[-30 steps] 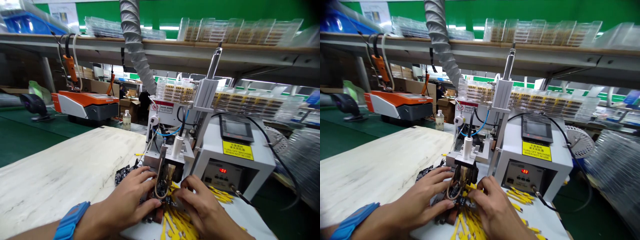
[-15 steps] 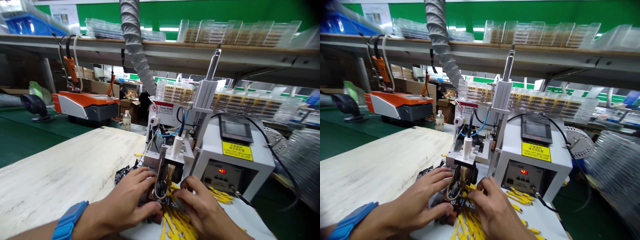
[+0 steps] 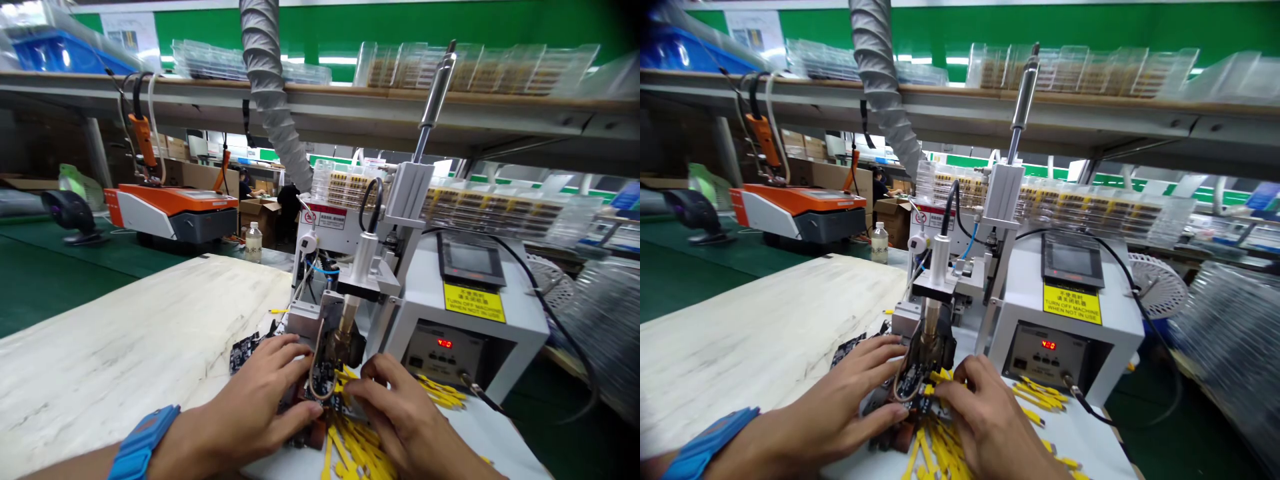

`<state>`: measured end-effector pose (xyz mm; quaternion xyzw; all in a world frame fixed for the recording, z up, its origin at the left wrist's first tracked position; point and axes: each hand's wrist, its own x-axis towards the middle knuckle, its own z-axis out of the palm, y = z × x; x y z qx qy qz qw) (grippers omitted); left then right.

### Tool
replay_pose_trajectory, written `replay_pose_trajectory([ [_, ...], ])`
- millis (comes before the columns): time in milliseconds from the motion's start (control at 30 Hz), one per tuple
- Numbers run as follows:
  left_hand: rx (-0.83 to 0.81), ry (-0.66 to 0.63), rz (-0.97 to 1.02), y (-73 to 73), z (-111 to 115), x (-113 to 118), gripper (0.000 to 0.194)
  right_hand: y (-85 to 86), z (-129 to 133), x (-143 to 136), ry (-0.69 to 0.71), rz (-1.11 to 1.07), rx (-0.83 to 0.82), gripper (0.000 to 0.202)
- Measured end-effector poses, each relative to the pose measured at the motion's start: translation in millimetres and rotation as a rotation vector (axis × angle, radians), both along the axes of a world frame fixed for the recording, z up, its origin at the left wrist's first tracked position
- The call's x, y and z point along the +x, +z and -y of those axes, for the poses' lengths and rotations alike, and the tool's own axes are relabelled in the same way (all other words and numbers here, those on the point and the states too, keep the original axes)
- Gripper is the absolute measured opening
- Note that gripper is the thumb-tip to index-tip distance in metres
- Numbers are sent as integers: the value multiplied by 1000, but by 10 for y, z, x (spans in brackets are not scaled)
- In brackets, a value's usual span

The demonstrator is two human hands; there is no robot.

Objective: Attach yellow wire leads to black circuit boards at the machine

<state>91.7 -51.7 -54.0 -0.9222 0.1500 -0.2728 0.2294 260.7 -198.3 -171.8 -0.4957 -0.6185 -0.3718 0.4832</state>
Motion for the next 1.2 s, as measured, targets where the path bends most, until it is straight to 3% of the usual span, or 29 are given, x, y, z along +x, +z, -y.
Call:
replay_pose_trajectory([
  [1200, 15, 73, -37, -33, -52, 11, 40, 18, -17, -1, 67, -27, 84, 25],
])
